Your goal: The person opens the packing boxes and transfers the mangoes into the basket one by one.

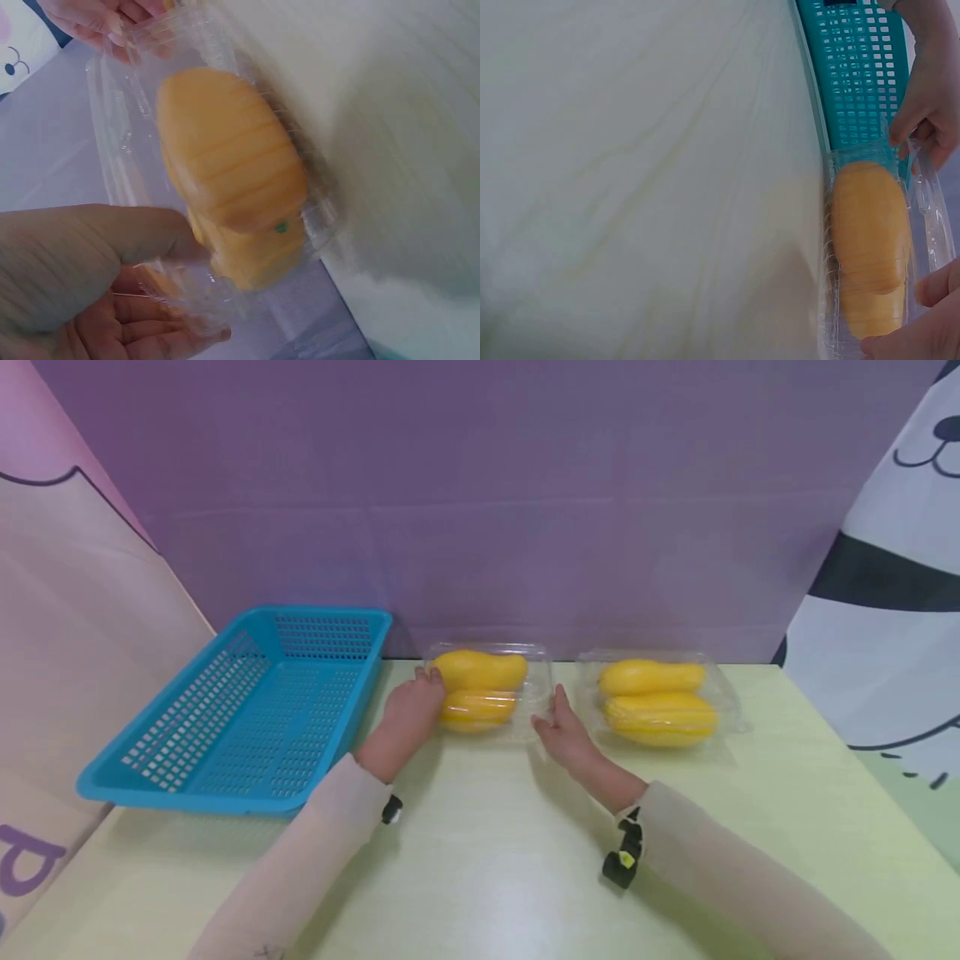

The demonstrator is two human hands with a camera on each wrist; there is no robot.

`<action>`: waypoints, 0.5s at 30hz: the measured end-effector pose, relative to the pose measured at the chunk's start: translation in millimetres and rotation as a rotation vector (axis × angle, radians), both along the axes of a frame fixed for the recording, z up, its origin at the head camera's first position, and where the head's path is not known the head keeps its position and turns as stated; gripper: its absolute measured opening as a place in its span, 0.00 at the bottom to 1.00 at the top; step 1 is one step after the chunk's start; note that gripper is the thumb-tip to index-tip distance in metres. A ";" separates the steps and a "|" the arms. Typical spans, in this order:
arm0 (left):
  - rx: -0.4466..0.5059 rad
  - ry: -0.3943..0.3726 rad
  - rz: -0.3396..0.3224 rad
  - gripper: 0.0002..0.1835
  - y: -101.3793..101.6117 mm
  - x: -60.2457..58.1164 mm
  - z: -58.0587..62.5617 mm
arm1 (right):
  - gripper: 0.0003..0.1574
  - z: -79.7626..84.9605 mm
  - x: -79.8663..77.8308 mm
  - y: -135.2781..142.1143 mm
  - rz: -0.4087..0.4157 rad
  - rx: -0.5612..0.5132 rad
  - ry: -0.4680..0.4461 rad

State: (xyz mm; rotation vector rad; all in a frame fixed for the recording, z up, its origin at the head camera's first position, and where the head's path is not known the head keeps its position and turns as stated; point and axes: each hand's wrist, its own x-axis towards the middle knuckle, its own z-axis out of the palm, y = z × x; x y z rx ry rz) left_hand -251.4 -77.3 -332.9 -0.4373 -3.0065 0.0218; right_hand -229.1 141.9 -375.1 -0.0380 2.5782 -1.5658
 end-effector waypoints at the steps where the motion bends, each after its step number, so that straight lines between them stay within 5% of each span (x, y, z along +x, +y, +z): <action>1: 0.003 -0.017 0.007 0.25 0.0 -0.3 0.4 | 0.48 0.2 0.1 0.0 0.001 -0.003 -0.001; 15: -0.008 -0.161 -0.048 0.38 15.1 3.0 10.6 | 0.48 -1.5 -1.6 1.5 0.003 -0.035 0.009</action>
